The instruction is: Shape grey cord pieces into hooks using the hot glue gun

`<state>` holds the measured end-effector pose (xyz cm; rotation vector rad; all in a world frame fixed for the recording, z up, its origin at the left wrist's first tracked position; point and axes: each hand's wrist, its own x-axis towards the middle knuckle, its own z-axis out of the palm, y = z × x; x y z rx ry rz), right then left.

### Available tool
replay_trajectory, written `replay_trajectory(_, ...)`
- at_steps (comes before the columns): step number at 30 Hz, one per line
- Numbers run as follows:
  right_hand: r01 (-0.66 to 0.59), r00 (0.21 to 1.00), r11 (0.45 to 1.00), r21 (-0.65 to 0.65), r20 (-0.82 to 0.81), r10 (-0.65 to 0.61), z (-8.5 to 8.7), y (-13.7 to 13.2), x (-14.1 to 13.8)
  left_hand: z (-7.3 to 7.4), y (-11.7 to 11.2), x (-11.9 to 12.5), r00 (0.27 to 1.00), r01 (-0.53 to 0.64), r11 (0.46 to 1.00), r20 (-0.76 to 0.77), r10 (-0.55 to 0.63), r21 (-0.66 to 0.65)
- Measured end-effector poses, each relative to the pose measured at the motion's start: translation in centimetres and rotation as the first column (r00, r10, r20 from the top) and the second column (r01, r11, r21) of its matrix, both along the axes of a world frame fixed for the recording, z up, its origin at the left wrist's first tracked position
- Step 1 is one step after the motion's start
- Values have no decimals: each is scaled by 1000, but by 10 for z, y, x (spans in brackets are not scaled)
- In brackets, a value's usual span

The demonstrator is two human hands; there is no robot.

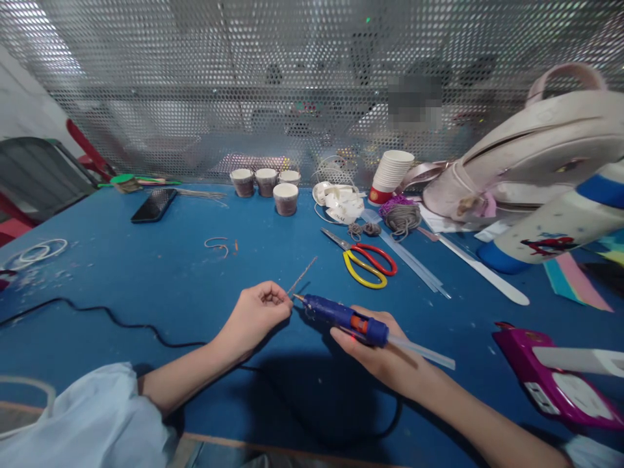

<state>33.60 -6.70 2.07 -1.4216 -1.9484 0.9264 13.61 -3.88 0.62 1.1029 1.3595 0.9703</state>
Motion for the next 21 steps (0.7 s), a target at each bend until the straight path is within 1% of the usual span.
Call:
replay_trajectory(2,56,998,998,-7,-6,-56,1,3,2,-2,1,-2,1000,-6,1000,5,6,27)
replay_trajectory(5,147,988,987,58,27,-149,-8,11,8,-4,4,-4,1000,-14,999,21,13,42)
replay_trajectory(9,110,961,967,231,223,-162,-26,25,16,-3,5,-6,999,-28,999,24,28,24)
replay_trajectory(11,106,949,957,269,261,-179,-30,29,18,-1,4,-7,999,-36,999,24,35,31)
replay_trajectory(13,104,947,958,266,267,-177,-28,30,20,2,3,-8,999,-42,998,28,41,42)
replay_trajectory(17,43,932,976,214,344,-116,-16,20,32,7,3,-10,997,-65,996,49,62,65)
replay_trajectory(18,56,918,975,214,372,-135,-13,15,37,8,3,-10,996,-70,995,55,66,67)
replay_trajectory(19,92,901,967,239,394,-183,-10,9,42,9,3,-11,996,-72,995,62,68,66)
replay_trajectory(21,201,861,923,329,390,-327,-4,-5,48,10,2,-11,995,-69,996,75,65,58)
